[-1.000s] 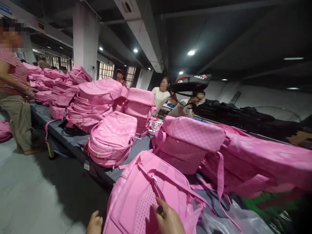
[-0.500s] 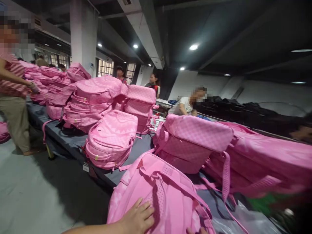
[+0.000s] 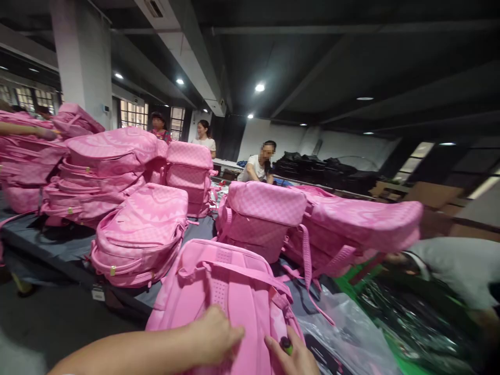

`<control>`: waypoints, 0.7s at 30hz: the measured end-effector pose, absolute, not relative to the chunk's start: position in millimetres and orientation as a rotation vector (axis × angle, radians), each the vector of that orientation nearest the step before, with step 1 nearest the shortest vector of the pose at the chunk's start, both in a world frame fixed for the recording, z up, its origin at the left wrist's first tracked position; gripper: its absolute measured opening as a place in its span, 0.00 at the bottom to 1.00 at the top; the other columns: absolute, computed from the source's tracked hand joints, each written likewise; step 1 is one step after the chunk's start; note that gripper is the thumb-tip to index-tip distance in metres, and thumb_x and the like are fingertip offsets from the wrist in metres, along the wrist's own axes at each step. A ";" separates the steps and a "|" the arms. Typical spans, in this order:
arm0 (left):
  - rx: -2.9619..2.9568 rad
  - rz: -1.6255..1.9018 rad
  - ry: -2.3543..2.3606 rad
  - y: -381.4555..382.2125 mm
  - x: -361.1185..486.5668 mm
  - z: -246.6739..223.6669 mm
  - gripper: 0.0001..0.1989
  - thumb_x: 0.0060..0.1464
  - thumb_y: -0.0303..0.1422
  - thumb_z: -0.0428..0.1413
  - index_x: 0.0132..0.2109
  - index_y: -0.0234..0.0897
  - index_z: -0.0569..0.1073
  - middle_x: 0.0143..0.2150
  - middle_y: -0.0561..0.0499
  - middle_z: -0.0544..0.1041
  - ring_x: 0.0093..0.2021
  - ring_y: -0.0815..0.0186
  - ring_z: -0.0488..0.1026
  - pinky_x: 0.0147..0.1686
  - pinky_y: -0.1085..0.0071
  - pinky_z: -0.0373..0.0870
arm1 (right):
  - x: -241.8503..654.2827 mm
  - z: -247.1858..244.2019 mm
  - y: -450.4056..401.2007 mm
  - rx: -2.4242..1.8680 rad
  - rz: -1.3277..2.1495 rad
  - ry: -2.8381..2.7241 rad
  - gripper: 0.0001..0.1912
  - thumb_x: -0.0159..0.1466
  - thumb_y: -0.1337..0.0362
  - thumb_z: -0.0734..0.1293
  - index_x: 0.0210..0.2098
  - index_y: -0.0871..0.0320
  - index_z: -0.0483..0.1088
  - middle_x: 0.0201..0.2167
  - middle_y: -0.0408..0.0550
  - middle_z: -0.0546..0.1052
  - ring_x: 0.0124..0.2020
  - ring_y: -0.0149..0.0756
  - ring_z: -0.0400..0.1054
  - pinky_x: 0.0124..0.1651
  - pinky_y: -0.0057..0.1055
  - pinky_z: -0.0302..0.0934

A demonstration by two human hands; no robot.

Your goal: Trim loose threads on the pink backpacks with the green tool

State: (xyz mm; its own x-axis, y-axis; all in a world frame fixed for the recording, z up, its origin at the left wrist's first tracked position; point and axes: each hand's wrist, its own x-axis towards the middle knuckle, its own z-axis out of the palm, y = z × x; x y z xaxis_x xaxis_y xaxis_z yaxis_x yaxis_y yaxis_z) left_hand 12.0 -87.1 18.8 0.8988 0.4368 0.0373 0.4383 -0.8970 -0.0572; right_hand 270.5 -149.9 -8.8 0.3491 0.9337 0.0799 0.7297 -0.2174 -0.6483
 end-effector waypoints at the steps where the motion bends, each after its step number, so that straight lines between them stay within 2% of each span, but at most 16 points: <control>1: -2.964 0.056 -0.832 -89.2 4.7 24.8 0.19 0.61 0.44 0.56 0.50 0.34 0.71 0.33 0.45 0.81 0.31 0.55 0.79 0.36 0.60 0.73 | 268.5 -2.8 -154.3 -1.991 0.429 -1.472 0.28 0.58 0.42 0.64 0.46 0.58 0.73 0.34 0.52 0.80 0.37 0.48 0.76 0.40 0.34 0.67; 2: -2.943 0.100 -0.894 -90.9 -3.3 28.7 0.17 0.61 0.43 0.56 0.49 0.34 0.71 0.34 0.45 0.80 0.30 0.54 0.79 0.32 0.61 0.71 | 265.7 0.5 -156.9 -1.970 0.413 -1.502 0.27 0.59 0.42 0.63 0.45 0.57 0.73 0.33 0.52 0.80 0.36 0.47 0.76 0.40 0.35 0.67; 4: -2.948 0.026 -0.822 -90.8 -14.9 32.9 0.12 0.62 0.40 0.55 0.45 0.36 0.71 0.35 0.47 0.79 0.31 0.56 0.78 0.31 0.62 0.69 | 256.1 -0.2 -156.0 -1.959 0.391 -1.564 0.21 0.58 0.44 0.63 0.35 0.56 0.73 0.30 0.53 0.79 0.33 0.48 0.75 0.37 0.37 0.66; 6: -2.931 -0.235 -0.569 -83.4 -13.3 36.0 0.09 0.64 0.38 0.53 0.44 0.37 0.70 0.39 0.47 0.78 0.37 0.58 0.76 0.37 0.62 0.68 | 241.3 -3.7 -147.8 -1.940 0.367 -1.637 0.18 0.58 0.46 0.62 0.26 0.53 0.68 0.26 0.52 0.77 0.30 0.48 0.73 0.34 0.39 0.64; 7: -2.881 -0.402 -0.446 -76.2 -7.2 38.1 0.08 0.65 0.37 0.51 0.45 0.37 0.69 0.41 0.47 0.77 0.41 0.59 0.75 0.40 0.61 0.67 | 233.3 -3.3 -142.2 -1.928 0.343 -1.655 0.17 0.59 0.47 0.61 0.26 0.53 0.67 0.25 0.52 0.76 0.29 0.49 0.73 0.33 0.39 0.62; 9: -2.783 -0.608 -0.264 -56.1 11.8 44.6 0.10 0.67 0.36 0.48 0.43 0.36 0.69 0.42 0.48 0.75 0.44 0.60 0.72 0.44 0.61 0.64 | 220.3 6.0 -130.5 -1.910 0.347 -1.669 0.17 0.58 0.48 0.62 0.32 0.54 0.70 0.26 0.52 0.77 0.30 0.50 0.73 0.32 0.40 0.61; 11: -2.766 -0.631 -0.190 -34.1 32.2 55.4 0.13 0.67 0.39 0.48 0.39 0.35 0.69 0.38 0.49 0.74 0.41 0.61 0.71 0.43 0.62 0.63 | 215.5 25.0 -120.3 -1.910 0.404 -1.654 0.21 0.57 0.47 0.64 0.39 0.57 0.72 0.29 0.52 0.79 0.32 0.52 0.74 0.34 0.40 0.62; 13: -2.835 -0.595 -0.213 -17.8 47.4 69.6 0.16 0.66 0.44 0.50 0.37 0.35 0.71 0.37 0.49 0.74 0.39 0.63 0.70 0.42 0.64 0.64 | 219.0 43.6 -112.9 -1.869 0.484 -1.647 0.25 0.57 0.45 0.64 0.41 0.59 0.73 0.31 0.52 0.80 0.34 0.51 0.74 0.36 0.40 0.63; 14: -2.876 -0.603 -0.285 -12.9 52.2 76.6 0.18 0.66 0.46 0.50 0.39 0.35 0.72 0.38 0.49 0.75 0.41 0.63 0.71 0.44 0.64 0.64 | 222.6 48.7 -110.4 -1.834 0.508 -1.639 0.27 0.57 0.44 0.64 0.43 0.59 0.74 0.33 0.52 0.80 0.36 0.51 0.75 0.38 0.40 0.64; 16: -2.921 -0.678 -0.511 -8.3 56.9 86.5 0.20 0.66 0.47 0.49 0.50 0.34 0.72 0.50 0.46 0.74 0.51 0.60 0.70 0.54 0.62 0.64 | 230.1 45.5 -108.2 -1.832 0.536 -1.604 0.30 0.59 0.44 0.62 0.50 0.61 0.74 0.38 0.53 0.81 0.40 0.51 0.76 0.42 0.40 0.65; 18: -2.911 -0.756 -0.745 -6.8 57.4 85.9 0.26 0.65 0.46 0.52 0.62 0.32 0.66 0.63 0.40 0.66 0.62 0.51 0.64 0.62 0.54 0.58 | 234.7 26.1 -109.7 -1.968 0.539 -1.549 0.33 0.61 0.48 0.61 0.57 0.63 0.71 0.45 0.57 0.81 0.45 0.53 0.76 0.46 0.41 0.65; 19: -2.910 -0.756 -0.826 -6.0 57.1 80.9 0.30 0.62 0.45 0.56 0.64 0.31 0.63 0.65 0.37 0.63 0.65 0.46 0.61 0.63 0.50 0.57 | 235.7 13.3 -111.1 -2.067 0.522 -1.518 0.34 0.62 0.50 0.60 0.60 0.64 0.70 0.48 0.59 0.80 0.47 0.54 0.76 0.47 0.42 0.66; 21: -2.954 -0.673 -0.907 -3.9 57.0 64.1 0.33 0.56 0.41 0.64 0.63 0.30 0.65 0.63 0.33 0.66 0.62 0.41 0.64 0.59 0.47 0.64 | 236.9 -11.2 -113.3 -2.209 0.468 -1.481 0.34 0.64 0.53 0.59 0.64 0.66 0.66 0.52 0.62 0.79 0.50 0.55 0.75 0.49 0.43 0.66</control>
